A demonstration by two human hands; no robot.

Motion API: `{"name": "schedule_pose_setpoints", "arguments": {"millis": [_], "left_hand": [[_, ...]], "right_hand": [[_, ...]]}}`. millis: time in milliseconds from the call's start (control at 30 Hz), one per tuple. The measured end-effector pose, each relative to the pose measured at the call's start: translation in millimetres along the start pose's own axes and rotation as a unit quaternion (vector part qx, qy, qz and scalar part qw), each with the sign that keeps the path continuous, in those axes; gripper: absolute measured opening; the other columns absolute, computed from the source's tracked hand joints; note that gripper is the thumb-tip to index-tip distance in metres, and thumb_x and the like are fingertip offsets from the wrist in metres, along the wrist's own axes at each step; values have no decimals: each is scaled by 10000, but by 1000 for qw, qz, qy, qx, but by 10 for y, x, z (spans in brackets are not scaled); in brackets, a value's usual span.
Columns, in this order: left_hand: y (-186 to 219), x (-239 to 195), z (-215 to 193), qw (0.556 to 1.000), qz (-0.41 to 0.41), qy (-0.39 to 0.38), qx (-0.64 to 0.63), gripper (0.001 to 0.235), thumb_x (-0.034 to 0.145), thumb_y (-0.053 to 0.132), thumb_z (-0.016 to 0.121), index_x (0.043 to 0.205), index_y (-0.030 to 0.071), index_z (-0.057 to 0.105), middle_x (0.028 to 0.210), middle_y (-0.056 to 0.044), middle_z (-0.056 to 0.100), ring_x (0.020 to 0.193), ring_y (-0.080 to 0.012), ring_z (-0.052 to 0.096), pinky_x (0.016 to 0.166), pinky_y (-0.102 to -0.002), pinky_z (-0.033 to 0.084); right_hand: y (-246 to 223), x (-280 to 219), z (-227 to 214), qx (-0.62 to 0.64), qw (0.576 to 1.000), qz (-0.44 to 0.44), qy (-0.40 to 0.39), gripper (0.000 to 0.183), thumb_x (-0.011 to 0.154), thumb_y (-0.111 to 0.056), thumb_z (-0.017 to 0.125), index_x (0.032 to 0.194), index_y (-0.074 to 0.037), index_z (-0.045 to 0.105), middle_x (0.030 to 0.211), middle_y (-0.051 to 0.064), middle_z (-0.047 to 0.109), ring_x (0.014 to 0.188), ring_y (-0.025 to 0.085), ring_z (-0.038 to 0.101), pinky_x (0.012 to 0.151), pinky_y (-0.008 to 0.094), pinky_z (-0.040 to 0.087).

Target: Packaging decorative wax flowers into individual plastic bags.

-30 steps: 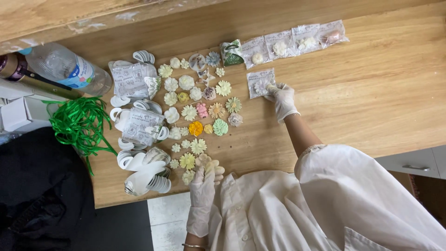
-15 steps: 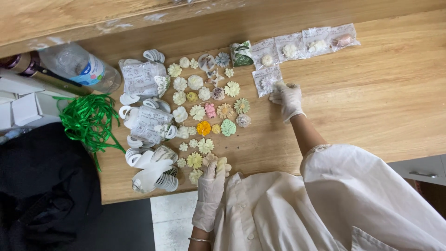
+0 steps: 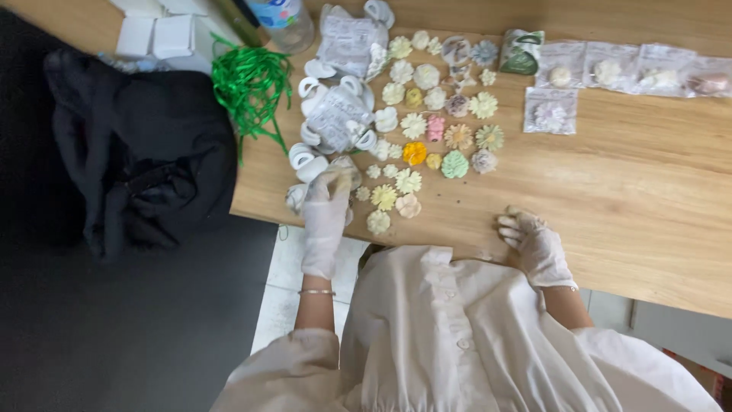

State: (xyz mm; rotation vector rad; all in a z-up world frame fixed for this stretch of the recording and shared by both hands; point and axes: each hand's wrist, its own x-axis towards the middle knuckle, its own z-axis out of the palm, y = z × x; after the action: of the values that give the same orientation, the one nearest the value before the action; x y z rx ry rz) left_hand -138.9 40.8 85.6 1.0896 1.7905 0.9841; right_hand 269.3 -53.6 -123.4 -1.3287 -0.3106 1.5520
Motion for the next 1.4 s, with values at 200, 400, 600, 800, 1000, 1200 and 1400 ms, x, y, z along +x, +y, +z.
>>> {"name": "schedule_pose_setpoints", "arguments": {"millis": [200, 400, 600, 800, 1000, 1200, 1400], "left_hand": [[98, 676, -497, 916, 333, 50, 218, 738, 543, 292, 921, 1173, 18, 651, 1124, -187, 667, 1047, -322, 666, 924, -364, 536], [-217, 1619, -232, 993, 46, -56, -91, 317, 869, 244, 779, 1080, 45, 651, 1115, -109, 652, 1040, -312, 708, 826, -436, 626], [-866, 2524, 333, 842, 353, -69, 402, 237, 1067, 289, 626, 1195, 110, 716, 1160, -188, 709, 1061, -401, 663, 915, -515, 509], [-1353, 2621, 888, 734, 229, -130, 626, 235, 888, 233, 700, 1080, 106, 749, 1103, -143, 737, 1079, -326, 692, 973, -517, 483], [-1339, 2492, 777, 780, 298, -164, 525, 275, 787, 116, 733, 1049, 35, 741, 1025, -228, 732, 987, -400, 706, 834, -495, 564], [-1057, 2508, 611, 816, 288, -183, 466, 230, 861, 227, 698, 1022, 71, 753, 976, -233, 723, 949, -424, 681, 855, -496, 542], [-1303, 2941, 452, 839, 352, -103, 403, 182, 975, 173, 617, 1031, 62, 750, 981, -239, 716, 926, -428, 681, 828, -510, 541]], "right_hand": [[36, 25, -48, -34, 999, -23, -18, 289, 1094, -186, 509, 1296, -12, 620, 1101, 191, 743, 799, 206, 704, 741, 300, 579], [46, 74, -58, -68, 998, -18, 1, 287, 1086, -174, 507, 1284, -24, 650, 1079, 193, 741, 765, 207, 700, 688, 294, 566], [-1, -9, -39, -42, 999, -16, 4, 306, 1062, -149, 489, 1277, -7, 654, 1063, 201, 746, 781, 219, 716, 702, 292, 585], [-51, -98, 110, -43, 999, -24, 21, 311, 1074, -118, 471, 1279, 26, 654, 1046, 204, 751, 778, 229, 714, 693, 293, 589], [-121, -152, 200, -35, 999, -15, 22, 293, 1062, -105, 477, 1242, 34, 663, 1016, 205, 753, 779, 241, 727, 679, 298, 598], [-108, -157, 193, -26, 999, -19, 18, 297, 1053, -106, 480, 1225, 34, 676, 1005, 196, 762, 773, 230, 728, 680, 295, 600], [-161, -239, 346, -56, 996, -15, 62, 236, 1064, -146, 542, 1175, 2, 689, 975, 159, 766, 747, 202, 706, 669, 282, 579]]}}
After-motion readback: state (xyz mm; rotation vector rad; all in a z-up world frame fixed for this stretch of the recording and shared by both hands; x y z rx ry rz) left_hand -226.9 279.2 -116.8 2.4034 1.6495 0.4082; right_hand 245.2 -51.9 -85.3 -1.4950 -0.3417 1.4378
